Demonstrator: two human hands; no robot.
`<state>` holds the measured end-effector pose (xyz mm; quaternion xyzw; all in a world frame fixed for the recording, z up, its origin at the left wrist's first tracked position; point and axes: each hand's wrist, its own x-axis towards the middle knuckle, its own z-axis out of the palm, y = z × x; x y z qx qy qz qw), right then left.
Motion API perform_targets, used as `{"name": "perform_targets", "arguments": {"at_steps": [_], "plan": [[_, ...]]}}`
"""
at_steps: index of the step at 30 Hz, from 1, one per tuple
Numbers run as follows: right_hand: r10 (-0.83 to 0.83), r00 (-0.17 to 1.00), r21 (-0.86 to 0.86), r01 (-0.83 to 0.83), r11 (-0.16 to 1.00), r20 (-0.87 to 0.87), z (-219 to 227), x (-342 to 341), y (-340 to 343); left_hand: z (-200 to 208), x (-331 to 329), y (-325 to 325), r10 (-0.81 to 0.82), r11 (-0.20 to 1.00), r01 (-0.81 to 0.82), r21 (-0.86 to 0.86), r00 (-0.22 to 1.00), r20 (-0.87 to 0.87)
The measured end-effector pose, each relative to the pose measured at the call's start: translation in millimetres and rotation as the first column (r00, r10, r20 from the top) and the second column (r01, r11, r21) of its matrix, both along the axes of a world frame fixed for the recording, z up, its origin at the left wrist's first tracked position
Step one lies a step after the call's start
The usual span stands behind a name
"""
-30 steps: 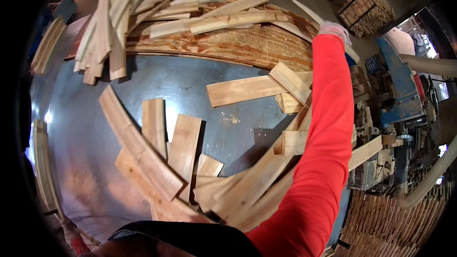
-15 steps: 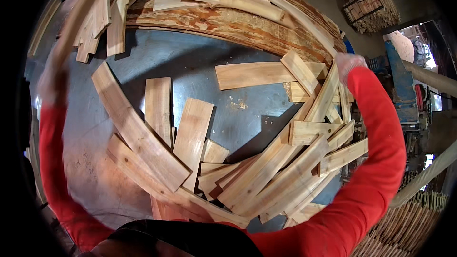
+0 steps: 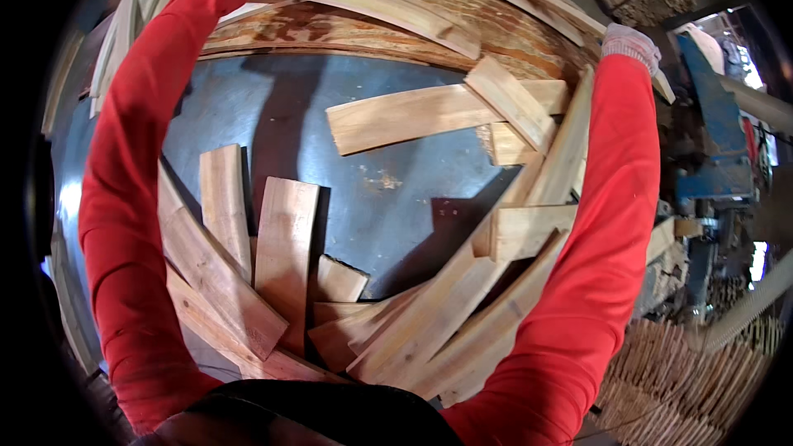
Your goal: The person sorts wooden planks on a metal table, picking them up one by one or in small groups, inspecting them, and stacking them into neat piles. The person occasionally moves stacks to different locations on the table to organize the workspace.
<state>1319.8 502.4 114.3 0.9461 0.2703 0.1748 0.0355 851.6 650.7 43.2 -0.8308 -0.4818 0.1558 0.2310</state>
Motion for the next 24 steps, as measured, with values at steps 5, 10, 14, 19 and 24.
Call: {"name": "perform_targets", "arguments": {"at_steps": [5, 10, 14, 19, 24], "plan": [[0.453, 0.891, -0.705, -0.334, 0.626, -0.02, -10, -6, 3, 16, -66, -43, -0.017, 0.989, 0.014, -0.149, 1.0, -0.019], [0.618, 0.782, -0.866, -0.365, 0.342, -0.086, 45, -54, -88, 48, -128, -157, 0.167, 0.968, -0.168, -0.185, 0.986, -0.02], [0.682, 0.716, -0.872, -0.419, 0.253, -0.147, 73, -71, -159, 48, -189, -245, 0.159, 0.941, -0.15, -0.304, 0.987, 0.004], [0.677, 0.693, -0.756, -0.574, 0.313, -0.246, 89, -91, -255, 53, -246, -425, 0.512, 0.584, -0.294, -0.757, 0.857, 0.062], [0.519, 0.645, -0.291, -0.741, 0.606, -0.561, 19, -166, -421, 67, -206, -607, 0.712, 0.655, 0.012, -0.755, 0.326, 0.622]]}}
